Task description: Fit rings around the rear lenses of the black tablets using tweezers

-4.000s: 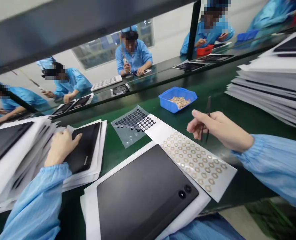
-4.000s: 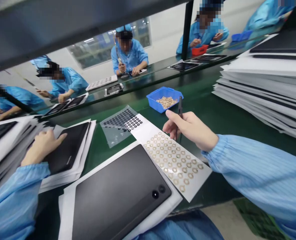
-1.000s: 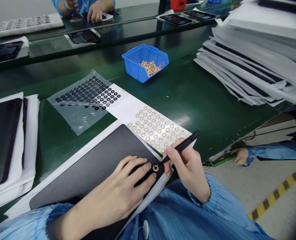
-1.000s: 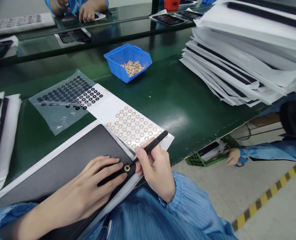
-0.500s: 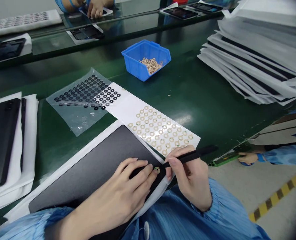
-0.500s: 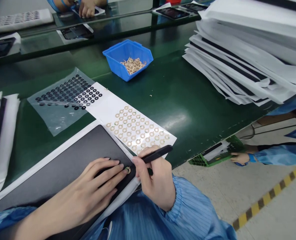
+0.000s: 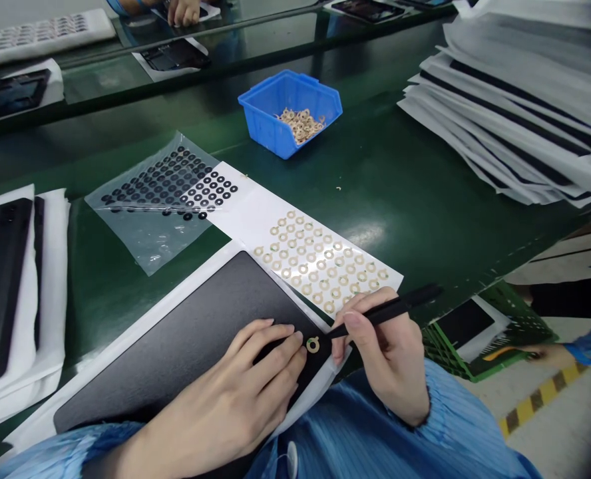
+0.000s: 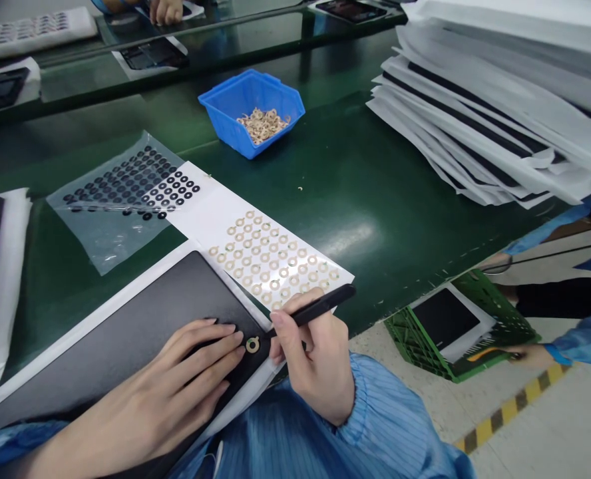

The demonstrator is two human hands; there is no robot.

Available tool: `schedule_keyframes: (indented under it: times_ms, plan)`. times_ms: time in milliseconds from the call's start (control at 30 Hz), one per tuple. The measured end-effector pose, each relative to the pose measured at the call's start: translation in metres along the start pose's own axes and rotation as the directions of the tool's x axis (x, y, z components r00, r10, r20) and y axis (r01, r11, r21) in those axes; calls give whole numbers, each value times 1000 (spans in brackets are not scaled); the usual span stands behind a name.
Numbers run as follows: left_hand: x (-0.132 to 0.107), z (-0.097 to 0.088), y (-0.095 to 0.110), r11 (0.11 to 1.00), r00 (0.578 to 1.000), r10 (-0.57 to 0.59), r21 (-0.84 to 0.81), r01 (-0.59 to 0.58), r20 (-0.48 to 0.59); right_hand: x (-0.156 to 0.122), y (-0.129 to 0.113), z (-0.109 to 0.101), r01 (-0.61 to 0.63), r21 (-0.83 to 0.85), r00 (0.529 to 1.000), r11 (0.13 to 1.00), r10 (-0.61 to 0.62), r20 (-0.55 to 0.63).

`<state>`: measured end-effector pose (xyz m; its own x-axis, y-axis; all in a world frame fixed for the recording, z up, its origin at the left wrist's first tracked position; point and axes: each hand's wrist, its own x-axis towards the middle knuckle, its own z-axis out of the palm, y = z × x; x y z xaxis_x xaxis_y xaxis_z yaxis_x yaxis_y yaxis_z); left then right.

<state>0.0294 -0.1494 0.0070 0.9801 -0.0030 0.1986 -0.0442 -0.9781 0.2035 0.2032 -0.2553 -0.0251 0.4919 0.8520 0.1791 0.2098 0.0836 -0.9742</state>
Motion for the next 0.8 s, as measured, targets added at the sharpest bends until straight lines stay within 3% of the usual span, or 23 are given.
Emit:
schedule_keyframes:
  times_ms: [300,800]
  plan:
    - [0,0,1,1000,1000,-1,-1,1,-23,-1,1,-3,-20,65,998,998,16,53]
    - [1,-2,0,1000,1000,7,19,-7,-6,-1,-1,3,14,-127,1000,992,-16,-19]
